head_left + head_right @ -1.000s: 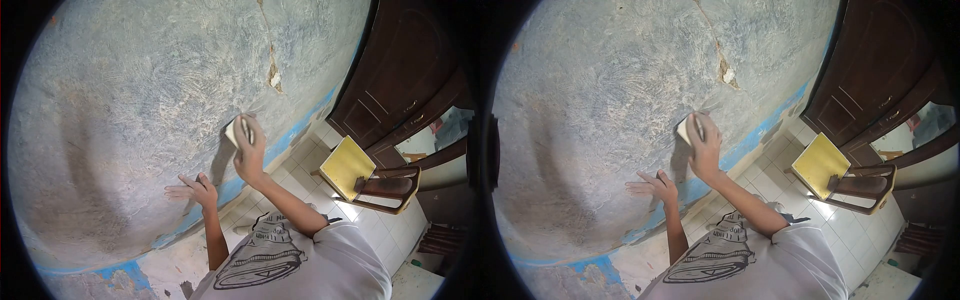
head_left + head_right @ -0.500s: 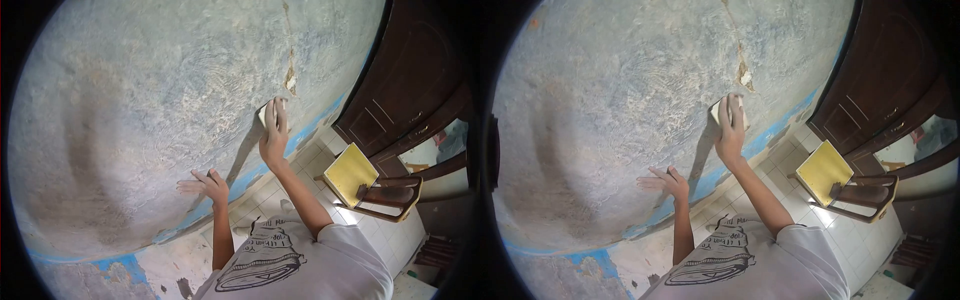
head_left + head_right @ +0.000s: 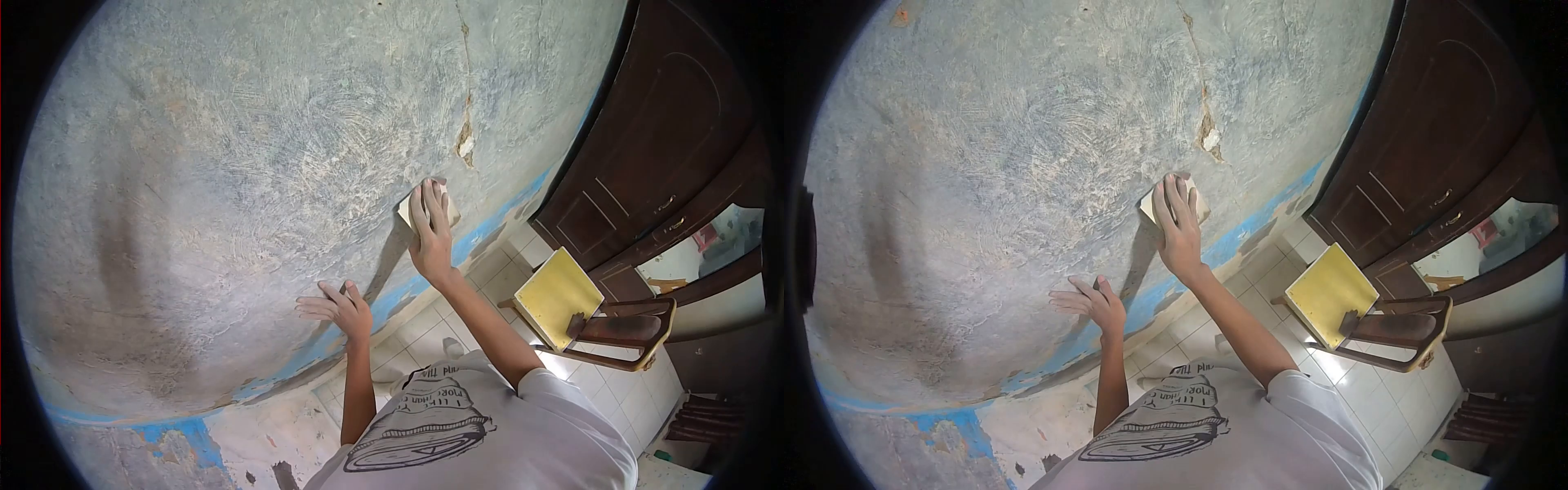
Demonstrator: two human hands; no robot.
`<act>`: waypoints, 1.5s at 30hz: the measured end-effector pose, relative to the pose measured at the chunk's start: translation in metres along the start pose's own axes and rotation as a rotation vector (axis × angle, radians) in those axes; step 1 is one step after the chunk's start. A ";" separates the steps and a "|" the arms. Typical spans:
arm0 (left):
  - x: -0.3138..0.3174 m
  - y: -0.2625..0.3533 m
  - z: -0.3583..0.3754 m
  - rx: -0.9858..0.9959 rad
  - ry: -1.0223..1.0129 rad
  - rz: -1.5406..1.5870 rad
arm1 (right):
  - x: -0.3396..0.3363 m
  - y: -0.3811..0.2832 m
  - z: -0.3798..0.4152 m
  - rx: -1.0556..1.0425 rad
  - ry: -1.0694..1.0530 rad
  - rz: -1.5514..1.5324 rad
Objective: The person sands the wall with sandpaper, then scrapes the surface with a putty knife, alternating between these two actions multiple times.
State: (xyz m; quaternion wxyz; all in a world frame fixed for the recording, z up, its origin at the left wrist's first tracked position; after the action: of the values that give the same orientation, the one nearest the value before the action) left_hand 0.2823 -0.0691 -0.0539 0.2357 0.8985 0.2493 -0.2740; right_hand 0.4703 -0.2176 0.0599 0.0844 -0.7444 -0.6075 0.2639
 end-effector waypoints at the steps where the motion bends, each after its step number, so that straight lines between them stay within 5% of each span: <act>1: 0.003 -0.001 0.003 -0.016 -0.018 0.015 | 0.002 0.000 -0.004 -0.026 0.014 -0.008; 6: -0.001 0.002 0.002 -0.012 -0.038 0.029 | -0.019 -0.032 -0.068 -0.119 -0.016 -0.020; 10: 0.007 0.002 0.018 -0.087 -0.111 0.096 | 0.010 0.008 0.006 -0.066 -0.055 0.003; 17: -0.023 0.089 0.040 -0.271 -0.334 0.562 | -0.010 0.022 0.094 0.333 -0.356 -0.385; 21: -0.012 0.102 0.074 -0.677 -0.415 1.204 | 0.000 0.032 0.133 0.677 -0.698 -0.692; 27: -0.014 0.057 0.098 -0.875 -0.770 1.169 | -0.018 0.027 0.177 0.908 -1.121 -0.924; 30: -0.016 0.042 0.116 -0.849 -0.851 1.151 | -0.028 0.024 0.191 1.025 -1.027 -1.012; 33: -0.011 0.045 0.137 -0.904 -0.721 1.249 | -0.036 0.019 0.194 1.284 -0.679 -1.203; 37: -0.002 0.065 0.145 -0.783 -0.577 1.292 | -0.049 0.005 0.166 1.055 -0.890 -1.030; 39: -0.008 0.064 0.140 -0.898 -0.547 1.283 | -0.048 -0.010 0.142 0.851 -0.992 -0.878; 42: -0.020 0.047 0.119 -0.858 -0.554 1.163 | -0.036 -0.026 0.142 0.702 -0.975 -0.919; 45: -0.036 0.023 0.093 -0.764 -0.547 1.111 | -0.013 -0.050 0.156 0.824 -0.976 -1.110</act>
State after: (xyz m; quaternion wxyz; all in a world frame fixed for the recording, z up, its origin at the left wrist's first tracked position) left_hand 0.2348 -0.1500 -0.0942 0.6913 0.6466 -0.2334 -0.2225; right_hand 0.3479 -0.2477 -0.0463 0.1947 -0.0506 -0.7085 0.6765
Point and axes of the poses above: each hand's wrist, its own z-axis away from the middle knuckle, its own x-axis out of the palm, y = z × x, the point moved 6 cm from there along -z, towards the middle knuckle, and after that the axes turned 2 degrees about z, right-handed, at the moved point
